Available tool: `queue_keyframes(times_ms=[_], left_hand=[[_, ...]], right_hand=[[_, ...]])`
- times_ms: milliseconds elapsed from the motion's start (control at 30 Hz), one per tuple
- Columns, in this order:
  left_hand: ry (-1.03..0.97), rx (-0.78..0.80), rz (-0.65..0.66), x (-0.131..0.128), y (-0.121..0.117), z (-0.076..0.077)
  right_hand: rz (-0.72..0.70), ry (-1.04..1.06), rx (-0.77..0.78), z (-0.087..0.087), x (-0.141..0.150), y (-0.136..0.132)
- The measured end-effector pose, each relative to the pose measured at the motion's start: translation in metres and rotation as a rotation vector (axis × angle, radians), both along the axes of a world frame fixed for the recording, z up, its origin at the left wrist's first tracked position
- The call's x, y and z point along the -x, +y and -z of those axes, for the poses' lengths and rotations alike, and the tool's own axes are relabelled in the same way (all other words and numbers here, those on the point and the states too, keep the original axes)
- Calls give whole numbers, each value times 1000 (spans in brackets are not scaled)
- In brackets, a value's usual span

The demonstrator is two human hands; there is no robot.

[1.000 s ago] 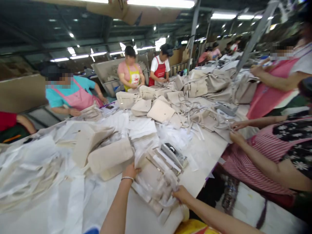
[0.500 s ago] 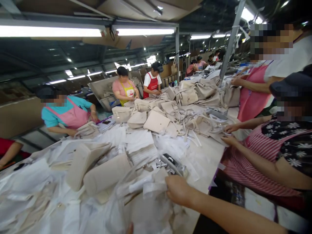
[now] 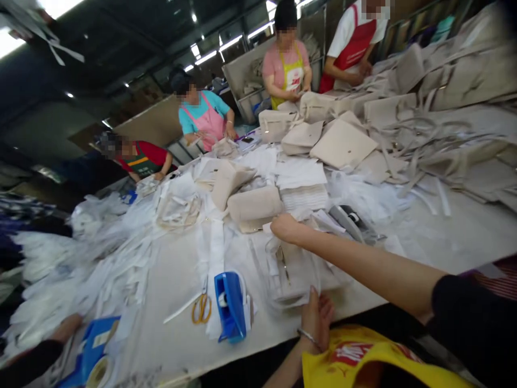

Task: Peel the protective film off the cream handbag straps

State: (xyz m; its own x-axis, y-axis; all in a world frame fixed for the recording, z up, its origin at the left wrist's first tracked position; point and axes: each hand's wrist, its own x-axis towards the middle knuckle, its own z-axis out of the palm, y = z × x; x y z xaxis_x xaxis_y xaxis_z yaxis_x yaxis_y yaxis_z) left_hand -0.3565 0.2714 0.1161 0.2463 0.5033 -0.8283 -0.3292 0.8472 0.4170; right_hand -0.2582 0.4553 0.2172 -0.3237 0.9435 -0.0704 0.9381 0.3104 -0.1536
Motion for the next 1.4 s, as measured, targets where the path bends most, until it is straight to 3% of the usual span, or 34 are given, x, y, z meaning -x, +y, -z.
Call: queue_keyframes(times_ms=[100, 200, 300, 367, 433, 500, 567, 667, 733, 800, 967, 1067, 1133, 1200, 1300, 1400], left_hand=[[-21, -43, 130, -29, 21, 9], [42, -115, 217, -42, 39, 11], [40, -271, 419, -24, 42, 0], [168, -510, 470, 3, 39, -13], [455, -791, 359, 39, 39, -23], [793, -944, 154, 74, 45, -23], [927, -838, 30, 99, 53, -10], [657, -557, 30, 106, 62, 20], [467, -482, 8, 96, 63, 36], [403, -491, -14, 84, 60, 45], [429, -618, 183, 68, 57, 52], [505, -618, 263, 65, 61, 54], [554, -614, 266, 68, 62, 51], [567, -587, 213, 75, 60, 45], [427, -449, -14, 86, 53, 32], [241, -251, -263, 90, 52, 22]], right_hand=[[-19, -17, -19, 28, -1, -2], [-50, -23, -35, 48, -4, -13], [-84, 65, -111, 57, -11, -34], [-61, 193, -217, 64, -23, -56], [57, 331, -289, 79, -42, -82], [308, 451, -271, 102, -63, -108], [619, 590, -114, 129, -80, -128], [758, 919, 213, 154, -91, -144], [765, 1035, 259, 156, -89, -151], [825, 1007, 215, 151, -86, -161], [1001, 998, 134, 153, -91, -206], [977, 984, 186, 162, -101, -220], [939, 858, 166, 161, -104, -216], [847, 698, -4, 152, -103, -206], [529, 592, -260, 128, -91, -189], [214, 640, -222, 101, -74, -177]])
